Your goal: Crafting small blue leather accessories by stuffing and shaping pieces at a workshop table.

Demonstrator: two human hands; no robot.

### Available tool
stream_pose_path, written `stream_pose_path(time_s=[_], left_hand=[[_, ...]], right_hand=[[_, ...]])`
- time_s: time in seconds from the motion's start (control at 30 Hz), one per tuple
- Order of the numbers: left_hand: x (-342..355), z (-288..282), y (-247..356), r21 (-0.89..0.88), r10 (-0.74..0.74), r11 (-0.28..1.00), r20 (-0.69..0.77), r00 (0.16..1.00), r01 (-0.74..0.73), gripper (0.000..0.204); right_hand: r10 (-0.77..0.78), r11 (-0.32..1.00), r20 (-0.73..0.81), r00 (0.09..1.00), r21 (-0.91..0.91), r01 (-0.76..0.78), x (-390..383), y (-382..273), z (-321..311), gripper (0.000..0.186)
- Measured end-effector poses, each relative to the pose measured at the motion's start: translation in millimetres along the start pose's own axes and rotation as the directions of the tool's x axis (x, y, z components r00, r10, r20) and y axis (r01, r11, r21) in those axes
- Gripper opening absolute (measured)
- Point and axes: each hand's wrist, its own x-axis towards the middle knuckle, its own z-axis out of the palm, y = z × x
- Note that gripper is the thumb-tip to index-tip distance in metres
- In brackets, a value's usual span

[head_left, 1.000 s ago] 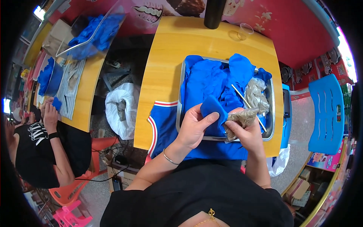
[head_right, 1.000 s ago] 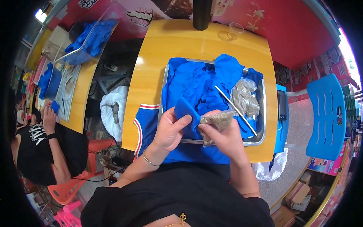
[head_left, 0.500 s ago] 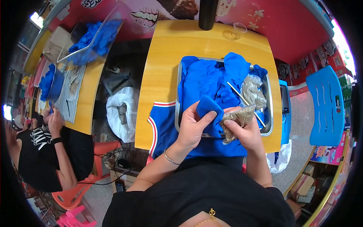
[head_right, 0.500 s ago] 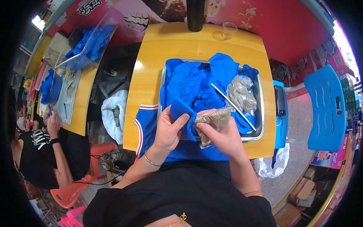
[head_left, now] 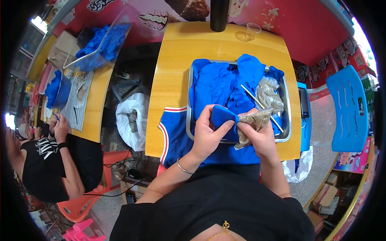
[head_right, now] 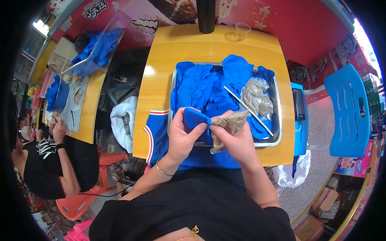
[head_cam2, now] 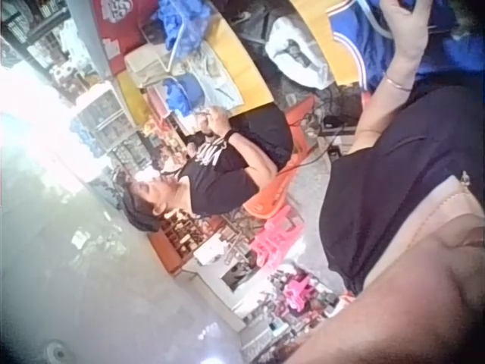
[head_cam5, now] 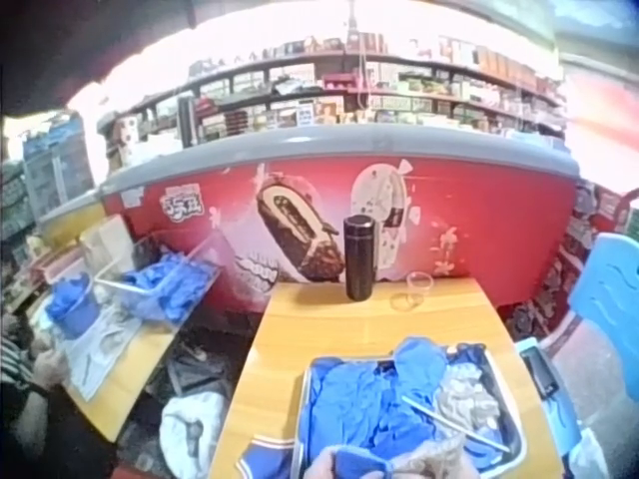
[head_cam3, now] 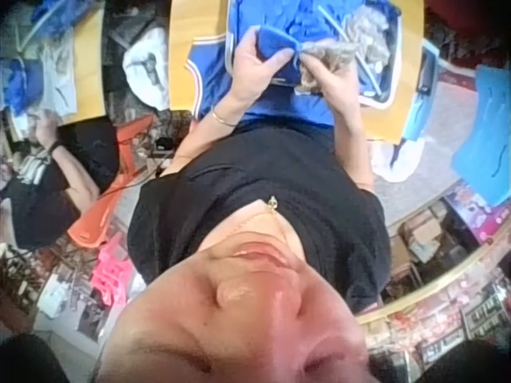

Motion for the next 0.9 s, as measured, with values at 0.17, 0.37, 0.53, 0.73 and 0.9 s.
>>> stream_pose_path(time_s=[0.17,0.37,0.53,0.73,0.9], left_hand=[[6,0,-4,0.416,0.398,0.854,-0.133,0.908,-0.313,0.064],[5,-1,8,0.494,0.460,0.721,0.182,0.869,-0.485,0.032],[-1,1,-5,0.167,0.179,0.966,0.122,0.976,-0.198,0.023],[0,-3,-11,-0.190,-0.162,0.963,0.156,0.974,0.191,0.018],[-1,2,-8,-0.297,-0.240,0.917,0.119,0.963,0.265,0.013]], right_hand=[[-0.034,0.999,-0.019,0.999,-0.027,0.034,0,1,-3,0.012],[-0.155,0.986,-0.005,0.988,-0.057,0.155,2,0,-3,0.014],[-0.103,0.994,0.029,0.994,-0.020,0.104,1,-3,-2,0.015],[-0.057,0.998,0.033,0.998,-0.015,0.057,0,-4,-3,0.015],[-0.077,0.996,0.026,0.997,0.035,0.076,3,-1,-4,0.014]])
